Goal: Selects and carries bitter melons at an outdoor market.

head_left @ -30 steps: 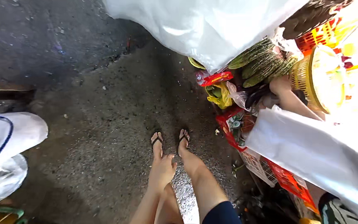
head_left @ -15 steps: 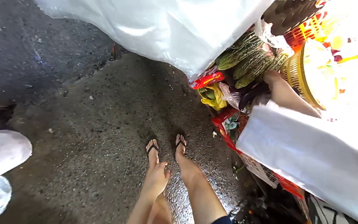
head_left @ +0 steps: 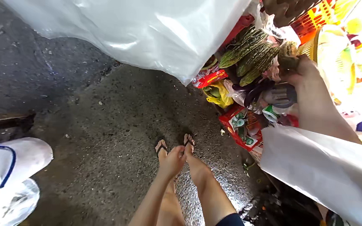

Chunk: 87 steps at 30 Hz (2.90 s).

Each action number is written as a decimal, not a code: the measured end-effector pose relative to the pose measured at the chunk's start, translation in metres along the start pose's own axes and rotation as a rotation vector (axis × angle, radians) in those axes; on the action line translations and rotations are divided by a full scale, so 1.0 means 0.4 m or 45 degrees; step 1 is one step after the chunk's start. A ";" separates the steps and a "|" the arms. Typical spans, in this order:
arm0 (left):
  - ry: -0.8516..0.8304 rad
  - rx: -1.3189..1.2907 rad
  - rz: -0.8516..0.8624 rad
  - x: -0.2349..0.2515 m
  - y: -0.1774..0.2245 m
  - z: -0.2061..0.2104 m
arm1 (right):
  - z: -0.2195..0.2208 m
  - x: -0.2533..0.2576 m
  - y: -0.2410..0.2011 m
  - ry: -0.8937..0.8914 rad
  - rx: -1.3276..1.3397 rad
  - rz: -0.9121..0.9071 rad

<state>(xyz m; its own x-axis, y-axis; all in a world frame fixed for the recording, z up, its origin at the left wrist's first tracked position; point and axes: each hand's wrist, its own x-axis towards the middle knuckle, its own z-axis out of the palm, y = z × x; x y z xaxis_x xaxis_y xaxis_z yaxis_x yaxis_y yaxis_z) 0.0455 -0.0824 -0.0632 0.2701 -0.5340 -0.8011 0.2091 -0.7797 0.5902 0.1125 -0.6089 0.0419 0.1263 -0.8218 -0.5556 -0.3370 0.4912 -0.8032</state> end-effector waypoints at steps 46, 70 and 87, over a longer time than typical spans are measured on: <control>0.276 -0.941 0.154 0.017 0.103 -0.041 | 0.211 -0.230 0.114 -0.054 -1.546 -0.032; -0.125 -1.235 0.421 0.067 0.307 -0.101 | 0.014 -0.283 0.222 -0.333 0.286 -0.088; -0.294 -1.617 0.408 0.097 0.238 -0.105 | -0.162 -0.658 0.512 -1.096 -0.979 -0.607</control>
<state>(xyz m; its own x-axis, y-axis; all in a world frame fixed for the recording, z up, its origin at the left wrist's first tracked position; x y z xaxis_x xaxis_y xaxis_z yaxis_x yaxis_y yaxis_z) 0.1156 -0.1636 -0.0339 0.3331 -0.7770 -0.5341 0.9272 0.1670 0.3353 -0.0501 -0.3106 0.0375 0.8570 -0.2731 -0.4371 -0.5108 -0.3375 -0.7907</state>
